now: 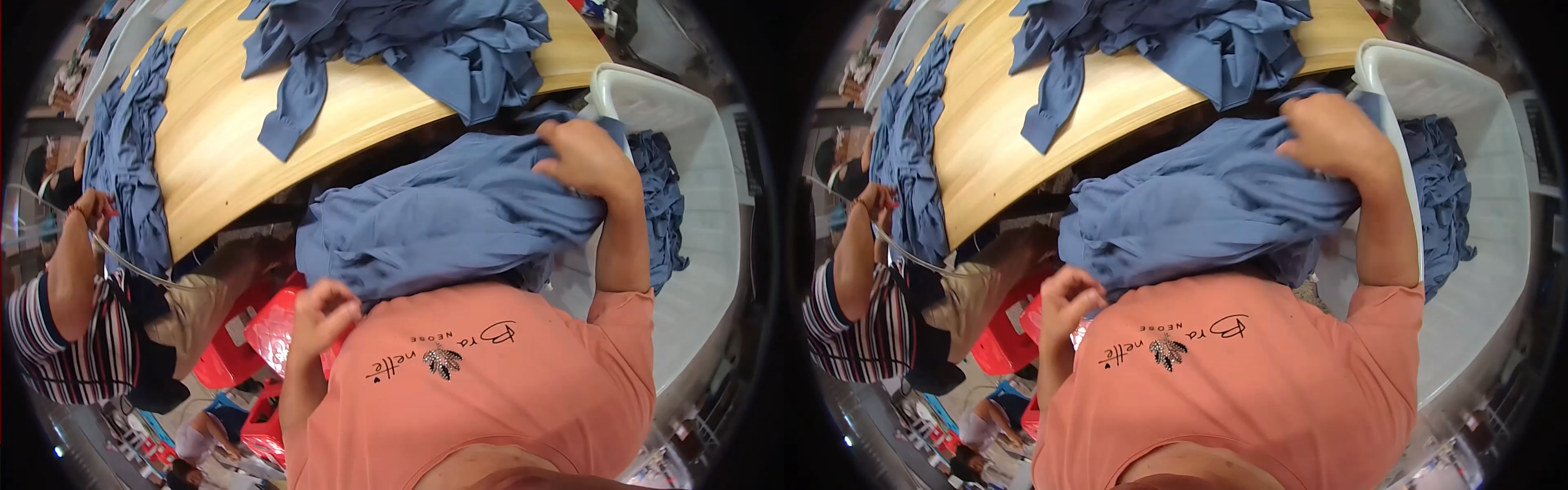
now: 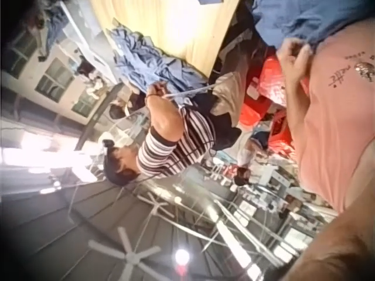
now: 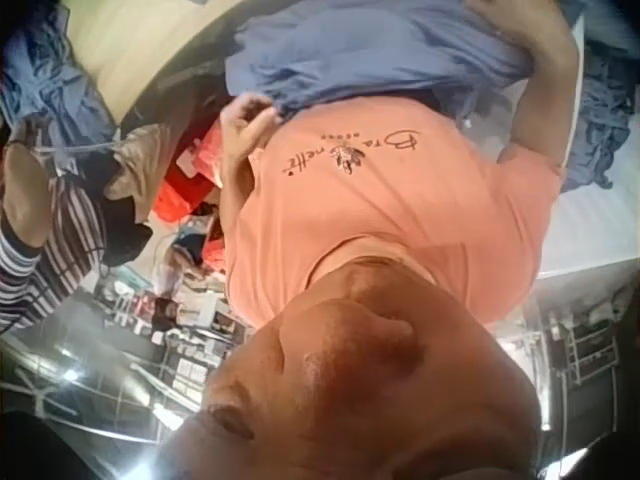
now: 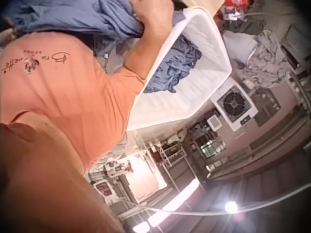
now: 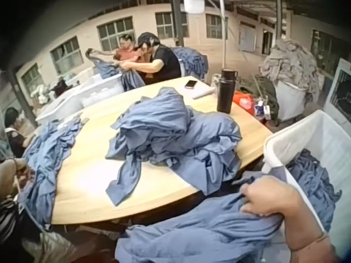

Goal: Inspecting and sorting blue fabric garments in a factory setting.

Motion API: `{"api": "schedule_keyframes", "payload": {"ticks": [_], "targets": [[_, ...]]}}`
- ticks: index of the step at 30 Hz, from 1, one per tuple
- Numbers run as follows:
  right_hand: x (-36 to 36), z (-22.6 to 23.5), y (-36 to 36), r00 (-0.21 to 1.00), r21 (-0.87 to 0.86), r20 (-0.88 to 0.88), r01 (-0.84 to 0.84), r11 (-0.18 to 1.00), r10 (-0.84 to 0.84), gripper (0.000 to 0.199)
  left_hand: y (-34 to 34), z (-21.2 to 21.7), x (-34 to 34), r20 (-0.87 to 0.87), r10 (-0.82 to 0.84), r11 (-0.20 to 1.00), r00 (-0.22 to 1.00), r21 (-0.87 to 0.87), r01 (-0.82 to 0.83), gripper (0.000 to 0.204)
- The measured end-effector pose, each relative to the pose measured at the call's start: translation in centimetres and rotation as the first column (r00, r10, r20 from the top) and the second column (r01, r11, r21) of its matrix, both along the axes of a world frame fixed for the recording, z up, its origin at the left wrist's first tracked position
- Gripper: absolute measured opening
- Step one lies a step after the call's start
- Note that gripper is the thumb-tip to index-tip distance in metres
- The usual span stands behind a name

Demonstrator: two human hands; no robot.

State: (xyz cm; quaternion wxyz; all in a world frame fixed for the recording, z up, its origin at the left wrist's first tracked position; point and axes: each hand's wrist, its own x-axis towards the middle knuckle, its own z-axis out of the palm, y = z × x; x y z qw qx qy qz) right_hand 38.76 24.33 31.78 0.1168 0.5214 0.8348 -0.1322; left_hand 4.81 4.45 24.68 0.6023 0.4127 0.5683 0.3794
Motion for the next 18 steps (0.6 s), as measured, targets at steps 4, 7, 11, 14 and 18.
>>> {"api": "schedule_keyframes", "payload": {"ticks": [4,7,11,14,18], "targets": [[-0.4,-2.7,-2.0,0.995,0.385,-0.032,0.102,0.917,-0.097,0.044,2.5,-3.2,0.1,-0.375,-0.079,0.980,0.924,0.139,0.140,0.022],[-5.2,-4.5,-5.3,0.730,0.280,-0.565,-0.269,0.921,0.385,0.057,2.4,-3.7,-0.1,-0.593,-0.052,0.920,0.803,0.284,0.269,0.032],[-10.7,-9.2,-7.9,0.690,0.137,-0.516,-0.519,0.844,0.508,0.027,1.7,-4.5,-0.9,-0.738,0.067,0.904,0.671,0.329,0.272,0.038],[-11.4,-11.0,-5.4,0.701,0.266,-0.513,-0.418,0.869,0.494,0.012,1.5,-6.0,-1.6,-0.735,0.154,0.920,0.660,0.351,0.177,0.027],[-12.7,-8.8,-4.0,0.623,0.390,-0.579,-0.354,0.850,0.526,0.009,3.4,-7.0,-2.0,-0.623,0.346,0.876,0.701,0.482,-0.004,0.008]]}}
